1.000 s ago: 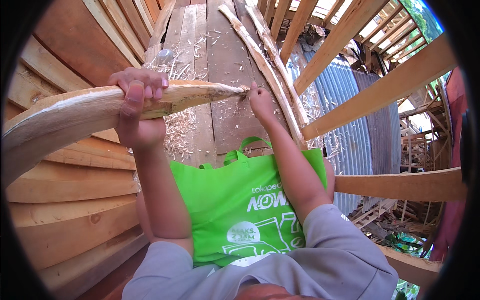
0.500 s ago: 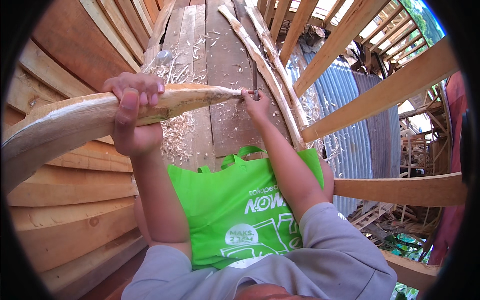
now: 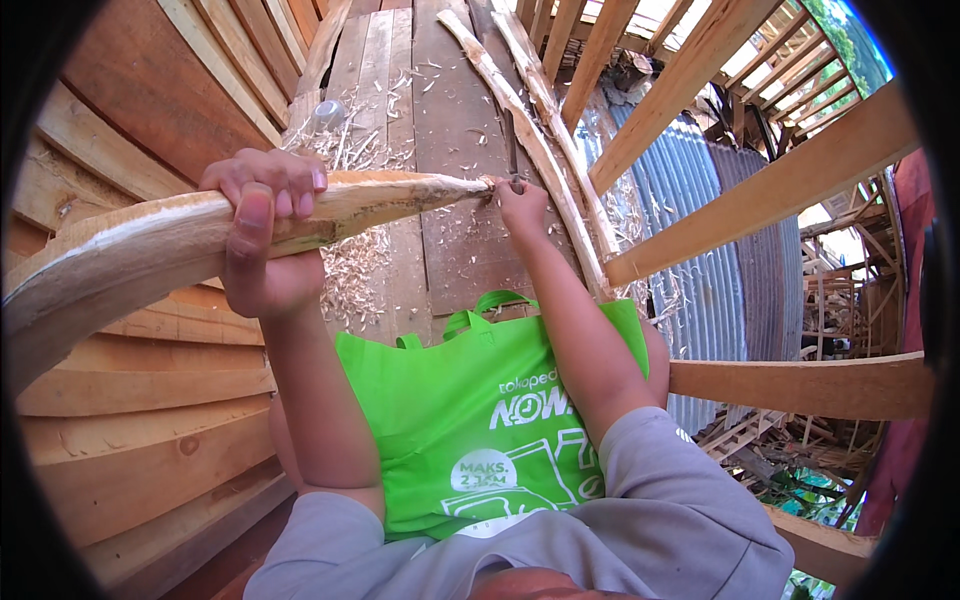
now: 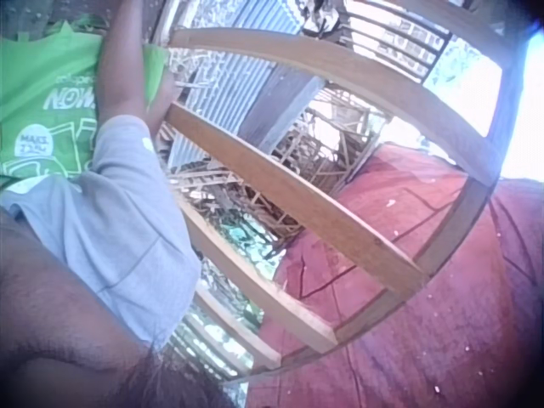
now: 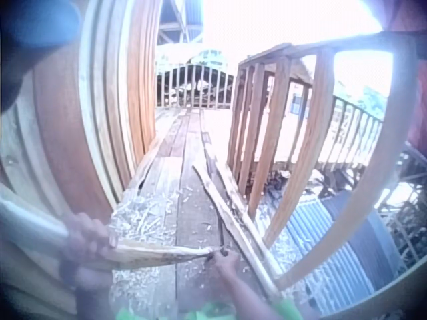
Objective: The person holds a curved wooden piece and uses a knife to shave and shape its surface. Wood shavings accumulate on the workbench as the person repeatedly scrapes along the length of the piece.
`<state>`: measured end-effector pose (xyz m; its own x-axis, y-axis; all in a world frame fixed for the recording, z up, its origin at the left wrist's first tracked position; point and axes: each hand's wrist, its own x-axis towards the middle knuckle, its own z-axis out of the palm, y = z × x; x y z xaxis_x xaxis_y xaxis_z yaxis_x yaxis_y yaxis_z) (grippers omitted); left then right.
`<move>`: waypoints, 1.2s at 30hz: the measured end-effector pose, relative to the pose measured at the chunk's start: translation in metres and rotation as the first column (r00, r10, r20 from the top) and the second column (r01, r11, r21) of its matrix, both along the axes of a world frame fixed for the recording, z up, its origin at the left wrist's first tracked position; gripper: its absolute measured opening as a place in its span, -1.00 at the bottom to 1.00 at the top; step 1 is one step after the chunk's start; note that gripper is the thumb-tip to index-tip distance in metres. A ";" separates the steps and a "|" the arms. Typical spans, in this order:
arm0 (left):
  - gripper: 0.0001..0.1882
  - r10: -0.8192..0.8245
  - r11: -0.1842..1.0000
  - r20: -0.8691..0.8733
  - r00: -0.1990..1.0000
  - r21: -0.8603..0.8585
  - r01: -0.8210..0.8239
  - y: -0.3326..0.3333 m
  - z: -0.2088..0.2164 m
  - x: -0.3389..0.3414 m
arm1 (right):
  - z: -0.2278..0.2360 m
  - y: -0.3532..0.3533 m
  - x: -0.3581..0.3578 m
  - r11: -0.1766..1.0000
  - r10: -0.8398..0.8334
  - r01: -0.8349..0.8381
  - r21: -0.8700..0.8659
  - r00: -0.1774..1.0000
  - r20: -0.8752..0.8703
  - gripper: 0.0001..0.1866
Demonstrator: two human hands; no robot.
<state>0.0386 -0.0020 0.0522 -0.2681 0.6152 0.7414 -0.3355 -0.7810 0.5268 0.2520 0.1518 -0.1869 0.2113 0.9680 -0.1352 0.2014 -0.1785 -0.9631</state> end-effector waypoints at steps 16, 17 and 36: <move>-0.83 0.019 0.999 -0.060 0.998 -0.027 -0.020 -0.004 -0.003 -0.005 | 0.063 -0.002 0.020 0.998 -0.062 0.061 -0.012 0.988 -0.143 -0.65; -0.82 0.014 1.000 -0.079 0.997 -0.024 -0.016 -0.004 -0.003 -0.006 | 0.064 -0.006 0.019 0.995 0.019 -0.038 -0.092 0.979 -0.202 -0.66; -0.81 0.155 0.987 0.042 0.987 -0.040 -0.153 0.000 -0.002 0.026 | 0.050 -0.052 0.016 0.815 0.297 -0.314 -0.487 0.948 -0.114 -0.47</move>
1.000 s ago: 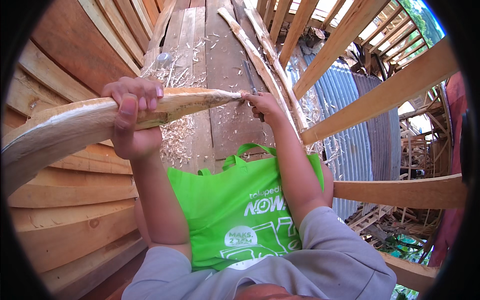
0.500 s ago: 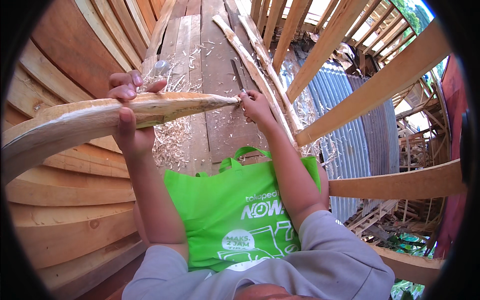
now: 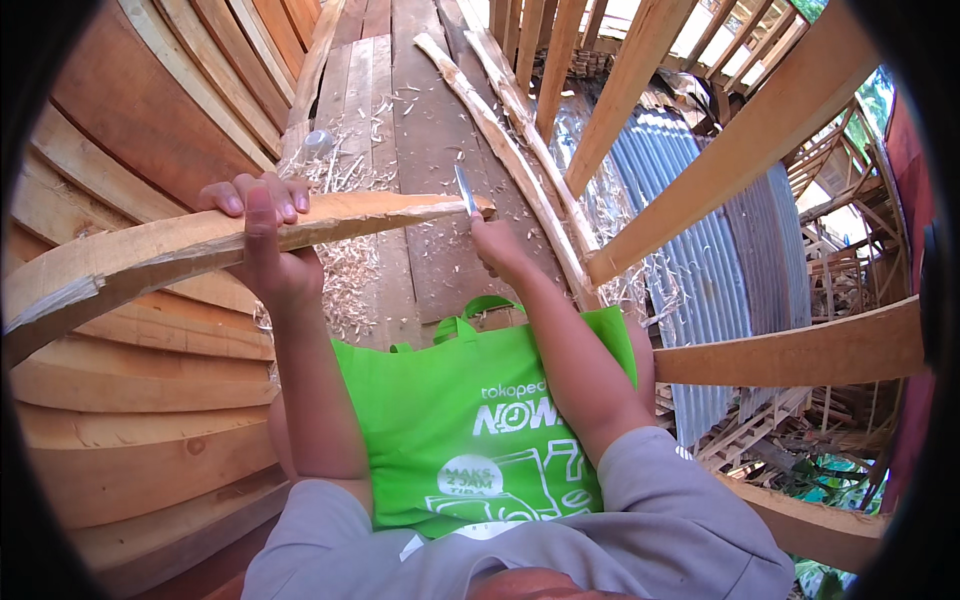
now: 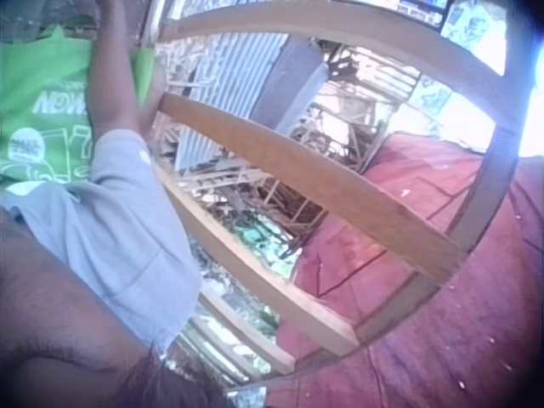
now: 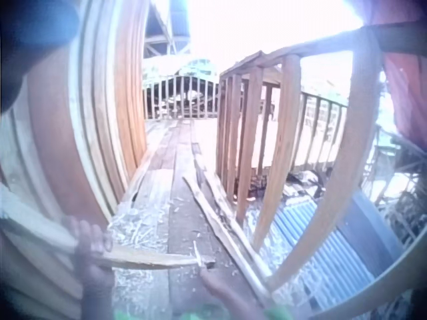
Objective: The person holds a curved wooden piece and uses a knife to shave and shape its surface. Wood shavings accumulate on the workbench as the person repeatedly scrapes along the length of the piece.
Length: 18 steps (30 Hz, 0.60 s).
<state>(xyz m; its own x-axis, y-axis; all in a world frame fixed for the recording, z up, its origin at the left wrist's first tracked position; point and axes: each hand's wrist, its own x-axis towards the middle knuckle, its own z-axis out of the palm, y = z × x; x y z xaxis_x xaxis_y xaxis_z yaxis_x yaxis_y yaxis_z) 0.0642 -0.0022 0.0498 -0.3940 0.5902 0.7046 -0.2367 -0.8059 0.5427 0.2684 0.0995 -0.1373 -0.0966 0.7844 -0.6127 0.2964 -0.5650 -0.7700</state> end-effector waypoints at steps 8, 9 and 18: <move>-0.75 0.028 0.999 0.086 0.996 -0.045 -0.024 0.002 0.002 0.002 | 0.033 -0.003 -0.014 0.997 0.067 -0.073 -0.029 0.985 -0.157 -0.44; -0.75 0.036 0.998 0.083 0.996 -0.048 -0.032 0.002 0.002 0.003 | 0.024 0.001 -0.010 0.999 0.037 -0.036 0.013 0.996 -0.082 -0.45; -0.74 0.018 0.999 0.082 0.996 -0.034 -0.015 0.000 0.005 0.004 | 0.009 0.020 0.003 0.994 0.094 -0.097 -0.050 0.993 -0.068 -0.48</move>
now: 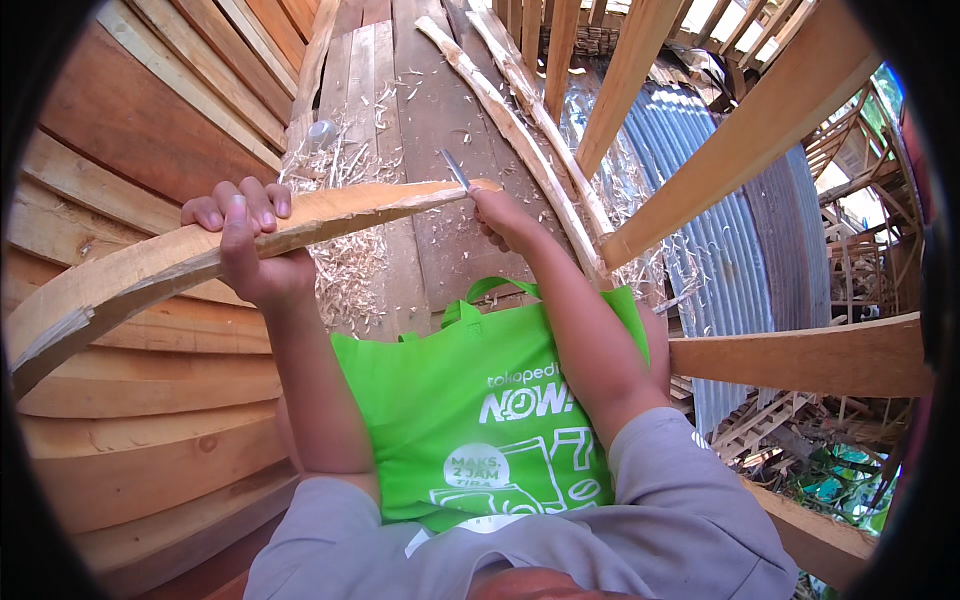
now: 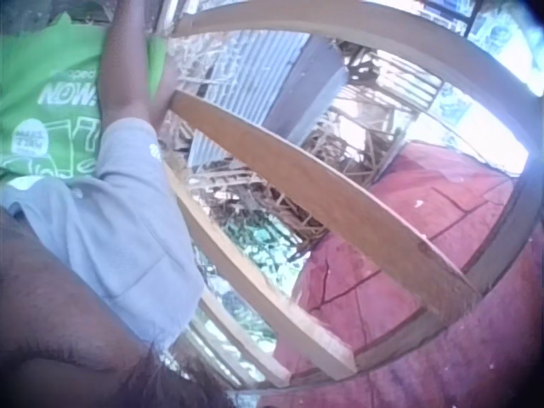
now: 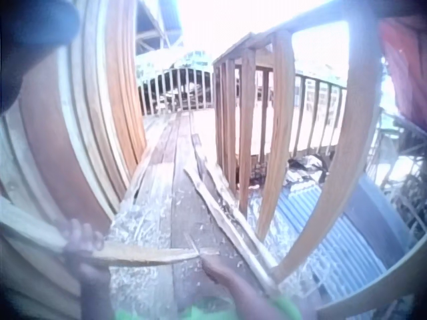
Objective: The person holds a curved wooden piece and uses a knife to shave and shape its surface. Wood shavings accumulate on the workbench as the person repeatedly scrapes along the length of the piece.
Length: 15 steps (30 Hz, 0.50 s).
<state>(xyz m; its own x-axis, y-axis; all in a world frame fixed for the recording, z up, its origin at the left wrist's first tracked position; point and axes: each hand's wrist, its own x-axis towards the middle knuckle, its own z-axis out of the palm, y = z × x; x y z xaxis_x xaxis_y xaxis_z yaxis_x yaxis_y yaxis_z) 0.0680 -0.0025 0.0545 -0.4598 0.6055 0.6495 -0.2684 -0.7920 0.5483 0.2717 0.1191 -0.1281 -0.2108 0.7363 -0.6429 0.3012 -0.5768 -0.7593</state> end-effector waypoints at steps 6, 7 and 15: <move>-0.76 0.022 1.000 -0.019 1.000 -0.014 -0.023 -0.001 -0.003 -0.003 | 0.026 -0.003 -0.010 0.991 0.100 -0.110 -0.074 0.987 -0.126 -0.49; -0.76 0.023 1.000 -0.023 0.999 -0.018 -0.023 0.000 -0.001 -0.001 | 0.025 -0.003 -0.005 0.986 0.117 -0.137 -0.097 0.974 -0.192 -0.50; -0.75 -0.003 1.000 -0.026 1.000 0.001 0.003 0.001 -0.004 -0.005 | 0.046 -0.013 -0.016 0.990 0.108 -0.122 -0.072 0.979 -0.170 -0.72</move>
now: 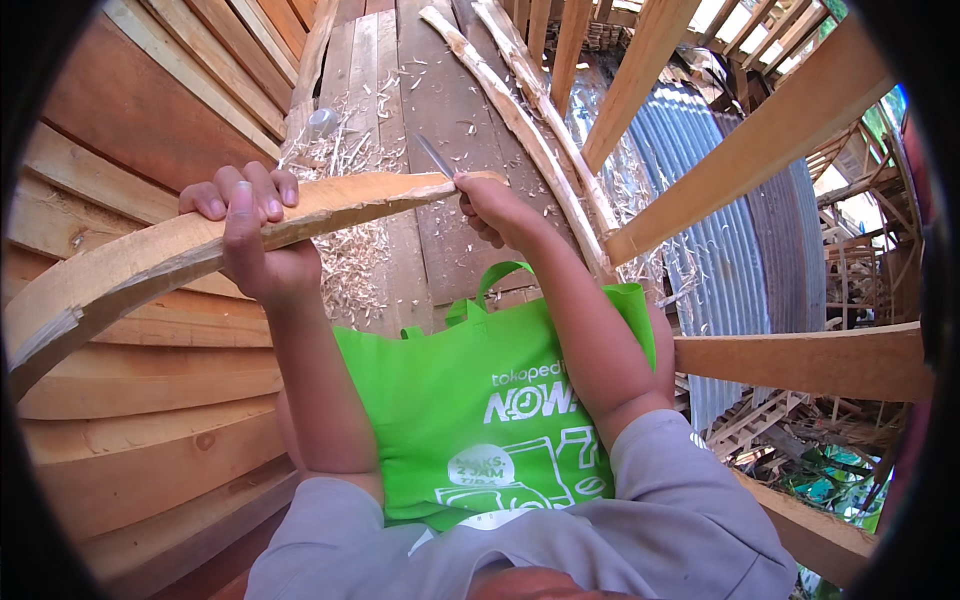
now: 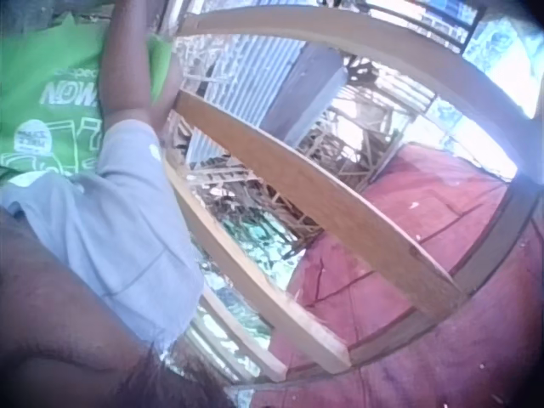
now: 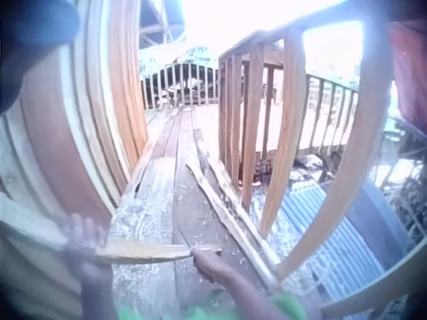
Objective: The person holds a curved wooden piece and uses a knife to shave and shape its surface. Wood shavings accumulate on the workbench as the person repeatedly scrapes along the length of the piece.
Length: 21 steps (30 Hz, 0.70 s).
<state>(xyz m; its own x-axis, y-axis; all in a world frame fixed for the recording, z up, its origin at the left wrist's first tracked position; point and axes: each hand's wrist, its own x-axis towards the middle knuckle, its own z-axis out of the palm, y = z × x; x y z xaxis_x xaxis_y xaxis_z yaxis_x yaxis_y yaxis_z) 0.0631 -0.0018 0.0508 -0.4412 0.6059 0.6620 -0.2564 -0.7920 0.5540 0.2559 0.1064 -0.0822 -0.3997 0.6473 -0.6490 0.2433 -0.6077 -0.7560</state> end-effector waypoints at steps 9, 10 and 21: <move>-0.75 -0.002 1.000 -0.006 1.000 0.021 0.002 0.000 0.000 0.000 | -0.027 0.008 0.010 0.993 -0.081 0.056 0.105 0.965 0.250 -0.51; -0.75 -0.005 1.000 -0.008 1.000 0.023 0.006 0.000 0.002 0.002 | -0.029 0.014 0.015 0.997 -0.064 0.054 0.052 0.974 0.218 -0.52; -0.75 0.015 1.000 -0.031 0.999 0.022 -0.015 0.000 0.002 -0.001 | -0.008 -0.001 0.000 0.995 -0.062 0.073 -0.075 0.988 0.141 -0.58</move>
